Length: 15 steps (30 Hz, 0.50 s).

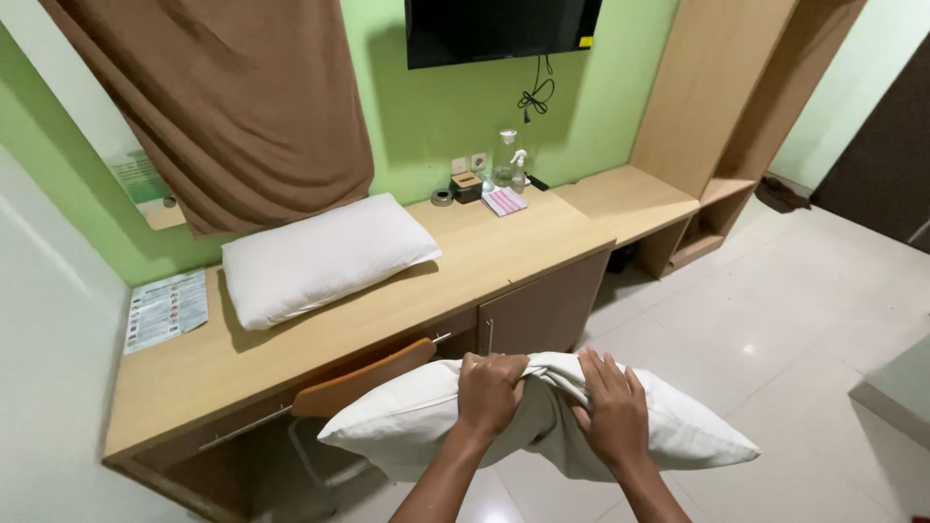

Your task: The person folds a white pillow on a mattress and places it on a nearby desk. They then return to the bed, pick up a second pillow, and place it on the desk. Finally, the person folds a white duvet on the mattress.

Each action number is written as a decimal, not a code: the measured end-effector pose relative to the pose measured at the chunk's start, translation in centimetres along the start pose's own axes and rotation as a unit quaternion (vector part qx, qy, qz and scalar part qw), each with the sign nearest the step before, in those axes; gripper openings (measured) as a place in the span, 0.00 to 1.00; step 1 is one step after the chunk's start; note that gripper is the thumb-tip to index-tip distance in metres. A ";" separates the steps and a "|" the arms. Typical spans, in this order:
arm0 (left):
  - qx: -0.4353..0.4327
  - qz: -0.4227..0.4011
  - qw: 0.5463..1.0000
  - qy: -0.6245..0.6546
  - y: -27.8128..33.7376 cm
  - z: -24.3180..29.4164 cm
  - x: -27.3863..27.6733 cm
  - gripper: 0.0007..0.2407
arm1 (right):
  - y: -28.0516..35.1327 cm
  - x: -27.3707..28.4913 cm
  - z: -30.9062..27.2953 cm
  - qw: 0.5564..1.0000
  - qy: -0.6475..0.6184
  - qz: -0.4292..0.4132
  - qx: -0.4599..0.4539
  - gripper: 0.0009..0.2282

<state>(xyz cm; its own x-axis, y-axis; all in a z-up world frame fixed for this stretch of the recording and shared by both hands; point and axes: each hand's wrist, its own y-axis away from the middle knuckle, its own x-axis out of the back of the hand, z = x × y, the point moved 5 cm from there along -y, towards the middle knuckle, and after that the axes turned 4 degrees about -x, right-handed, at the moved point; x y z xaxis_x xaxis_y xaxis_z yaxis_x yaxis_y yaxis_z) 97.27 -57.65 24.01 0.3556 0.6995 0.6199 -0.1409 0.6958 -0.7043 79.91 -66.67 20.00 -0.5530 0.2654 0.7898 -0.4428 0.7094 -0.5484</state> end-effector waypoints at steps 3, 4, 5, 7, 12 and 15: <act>-0.010 0.013 0.999 -0.028 -3.7 -1.5 -1.9 0.04 | -4.5 -1.7 1.7 1.000 -0.016 0.011 0.011 0.36; -0.006 0.016 0.999 -0.031 -5.3 -2.3 -2.4 0.04 | -6.3 -2.8 2.3 1.000 -0.018 0.010 0.017 0.36; -0.008 0.007 0.999 -0.046 -6.8 -3.0 -3.0 0.03 | -8.0 -3.8 2.9 0.999 -0.025 0.016 0.032 0.34; -0.002 0.005 0.998 -0.061 -9.6 -3.8 -4.5 0.02 | -11.3 -5.0 4.7 0.998 -0.030 0.019 0.056 0.33; 0.021 0.021 0.995 -0.095 -15.1 -7.1 -6.3 0.02 | -19.7 -9.2 6.5 0.993 -0.040 0.031 0.108 0.31; 0.017 0.063 0.993 -0.094 -17.9 -9.3 -6.5 0.04 | -24.2 -10.4 6.0 0.985 -0.067 0.054 0.146 0.30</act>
<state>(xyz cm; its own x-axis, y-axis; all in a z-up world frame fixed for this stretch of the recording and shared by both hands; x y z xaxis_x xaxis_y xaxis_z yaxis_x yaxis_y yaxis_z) 106.09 -76.12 29.38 0.1549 0.7974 0.5832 -0.2066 0.6034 -0.7702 92.21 -90.54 23.40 -0.6880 0.2263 0.6896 -0.5498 0.4577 -0.6987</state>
